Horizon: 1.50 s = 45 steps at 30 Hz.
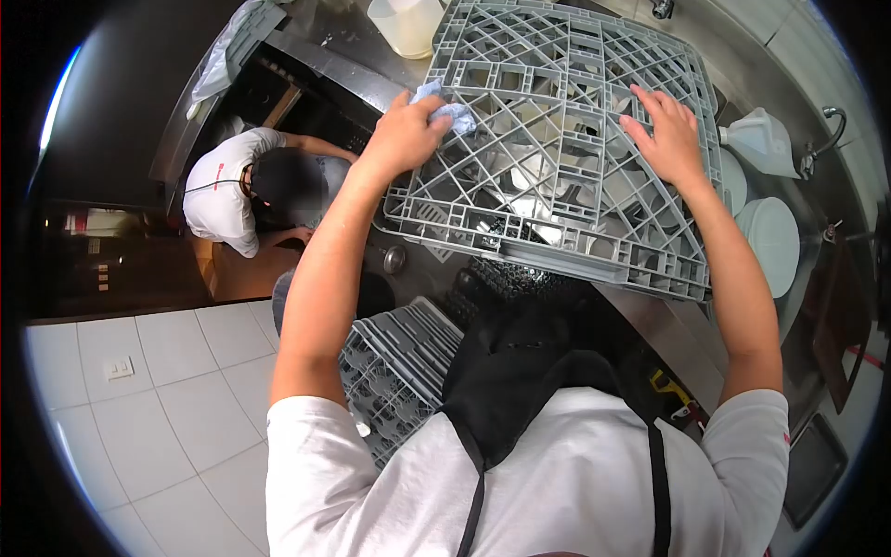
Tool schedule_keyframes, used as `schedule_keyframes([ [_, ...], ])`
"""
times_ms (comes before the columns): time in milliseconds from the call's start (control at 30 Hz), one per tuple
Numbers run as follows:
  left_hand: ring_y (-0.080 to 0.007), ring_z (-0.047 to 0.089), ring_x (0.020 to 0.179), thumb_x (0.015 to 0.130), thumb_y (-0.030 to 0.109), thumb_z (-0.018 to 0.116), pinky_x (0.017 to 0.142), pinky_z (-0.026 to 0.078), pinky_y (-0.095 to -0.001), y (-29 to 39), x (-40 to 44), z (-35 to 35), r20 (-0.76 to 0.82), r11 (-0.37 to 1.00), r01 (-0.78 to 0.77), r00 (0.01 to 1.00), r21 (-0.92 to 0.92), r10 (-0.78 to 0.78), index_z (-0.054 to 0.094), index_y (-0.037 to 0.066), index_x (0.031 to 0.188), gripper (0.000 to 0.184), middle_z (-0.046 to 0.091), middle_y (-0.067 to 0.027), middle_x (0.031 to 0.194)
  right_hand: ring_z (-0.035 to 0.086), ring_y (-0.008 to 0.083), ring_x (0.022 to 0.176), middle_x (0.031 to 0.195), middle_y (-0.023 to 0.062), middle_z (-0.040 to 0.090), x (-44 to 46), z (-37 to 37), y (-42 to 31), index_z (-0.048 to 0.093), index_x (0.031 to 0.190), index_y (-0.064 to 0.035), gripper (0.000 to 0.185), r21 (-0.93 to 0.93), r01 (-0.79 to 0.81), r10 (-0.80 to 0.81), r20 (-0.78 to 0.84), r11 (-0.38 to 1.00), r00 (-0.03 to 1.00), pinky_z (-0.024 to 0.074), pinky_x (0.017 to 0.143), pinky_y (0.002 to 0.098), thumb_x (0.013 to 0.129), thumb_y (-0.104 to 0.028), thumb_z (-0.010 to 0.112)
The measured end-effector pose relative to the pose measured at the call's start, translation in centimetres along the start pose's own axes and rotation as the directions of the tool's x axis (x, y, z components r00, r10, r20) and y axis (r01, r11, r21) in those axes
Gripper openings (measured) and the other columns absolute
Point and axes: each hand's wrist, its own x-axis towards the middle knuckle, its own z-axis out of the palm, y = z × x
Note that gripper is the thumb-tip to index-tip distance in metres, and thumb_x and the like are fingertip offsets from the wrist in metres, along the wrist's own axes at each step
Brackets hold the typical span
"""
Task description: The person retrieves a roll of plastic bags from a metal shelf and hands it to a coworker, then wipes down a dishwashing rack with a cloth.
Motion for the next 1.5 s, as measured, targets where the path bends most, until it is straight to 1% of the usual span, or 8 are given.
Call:
schedule_keyframes([
  [333, -0.0251, 0.070, 0.082, 0.088, 0.020, 0.071, 0.076, 0.053, -0.0371, -4.8, 0.7, 0.8, -0.310, 0.883, 0.159, 0.896, -0.441, -0.317, 0.068, 0.006, 0.112, 0.028, 0.073, -0.0149, 0.091, 0.051, 0.0333, 0.129, 0.135, 0.0176, 0.058, 0.0, -0.6, -0.2, 0.057, 0.142, -0.0152, 0.061, 0.002, -0.021, 0.021, 0.023, 1.000, 1.000, 0.0299, 0.113, 0.0484, 0.094, -0.053, 0.061],
  [467, -0.0177, 0.063, 0.100, 0.093, 0.027, 0.070, 0.090, 0.048, -0.0351, -2.9, -1.7, -1.9, 0.011, 0.631, 0.079, 0.994, -0.771, -0.111, 0.069, 0.007, 0.106, 0.024, 0.071, -0.0114, 0.102, 0.051, 0.0321, 0.129, 0.134, 0.0173, 0.058, -0.2, -0.3, 0.0, 0.056, 0.142, -0.0147, 0.061, -0.015, -0.022, 0.022, 0.017, 1.000, 1.000, 0.0293, 0.114, 0.0483, 0.094, -0.053, 0.060],
  [567, -0.0432, 0.062, 0.117, 0.089, 0.029, 0.069, 0.096, 0.049, -0.0463, -2.6, -2.3, 0.1, -0.138, 0.962, -0.269, 0.955, -0.041, 0.261, 0.069, 0.012, 0.104, 0.023, 0.070, -0.0249, 0.108, 0.052, 0.0318, 0.129, 0.134, 0.0171, 0.058, 0.0, -0.1, 0.0, 0.057, 0.142, -0.0150, 0.061, -0.007, -0.016, 0.016, 0.014, 1.000, 1.000, 0.0296, 0.114, 0.0480, 0.094, -0.053, 0.061],
  [667, -0.0468, 0.066, 0.100, 0.089, 0.027, 0.066, 0.087, 0.053, -0.0487, -0.4, -1.2, -1.0, 0.016, 0.980, 0.077, 0.997, -0.184, -0.076, 0.066, 0.009, 0.102, 0.023, 0.070, -0.0262, 0.095, 0.052, 0.0318, 0.128, 0.133, 0.0166, 0.058, 0.1, -0.4, -0.1, 0.057, 0.142, -0.0155, 0.061, 0.009, -0.019, 0.019, 0.032, 1.000, 0.999, 0.0302, 0.113, 0.0478, 0.094, -0.053, 0.062],
  [800, -0.0498, 0.065, 0.089, 0.092, 0.020, 0.063, 0.080, 0.053, -0.0529, -0.5, -0.1, 0.0, -0.240, 0.999, 0.047, 0.969, -0.025, -0.051, 0.061, 0.009, 0.105, 0.017, 0.069, -0.0261, 0.086, 0.052, 0.0319, 0.128, 0.133, 0.0163, 0.058, 0.0, -0.2, -0.2, 0.056, 0.142, -0.0153, 0.061, -0.018, -0.013, 0.014, 0.008, 1.000, 1.000, 0.0307, 0.113, 0.0480, 0.094, -0.052, 0.062],
  [1000, -0.0407, 0.070, 0.090, 0.090, 0.027, 0.072, 0.079, 0.053, -0.0432, -0.5, -2.0, -2.1, 0.000, 0.939, -0.003, 1.000, -0.343, 0.003, 0.062, 0.009, 0.112, 0.030, 0.070, -0.0230, 0.091, 0.052, 0.0324, 0.127, 0.132, 0.0171, 0.059, -0.2, -0.4, -0.1, 0.057, 0.142, -0.0141, 0.061, 0.002, -0.026, 0.026, 0.004, 1.000, 1.000, 0.0302, 0.113, 0.0485, 0.094, -0.052, 0.061],
  [1133, -0.0327, 0.070, 0.077, 0.086, 0.027, 0.074, 0.073, 0.053, -0.0396, -0.7, -0.2, -1.6, 0.045, 0.995, 0.021, 0.999, -0.097, -0.016, 0.063, 0.007, 0.107, 0.031, 0.068, -0.0201, 0.080, 0.052, 0.0328, 0.127, 0.130, 0.0175, 0.059, 0.1, -0.7, -0.4, 0.057, 0.141, -0.0134, 0.060, -0.004, -0.015, 0.015, 0.019, 1.000, 1.000, 0.0305, 0.112, 0.0483, 0.095, -0.052, 0.061],
  [1500, -0.0478, 0.067, 0.086, 0.090, 0.027, 0.069, 0.076, 0.052, -0.0520, -0.2, -1.5, 0.2, -0.271, 0.995, -0.063, 0.962, -0.072, 0.041, 0.061, 0.003, 0.108, 0.031, 0.068, -0.0279, 0.086, 0.051, 0.0328, 0.128, 0.134, 0.0166, 0.058, 0.0, -0.8, -0.4, 0.055, 0.143, -0.0165, 0.059, -0.008, -0.045, 0.045, 0.035, 0.999, 0.998, 0.0302, 0.114, 0.0482, 0.095, -0.052, 0.060],
])
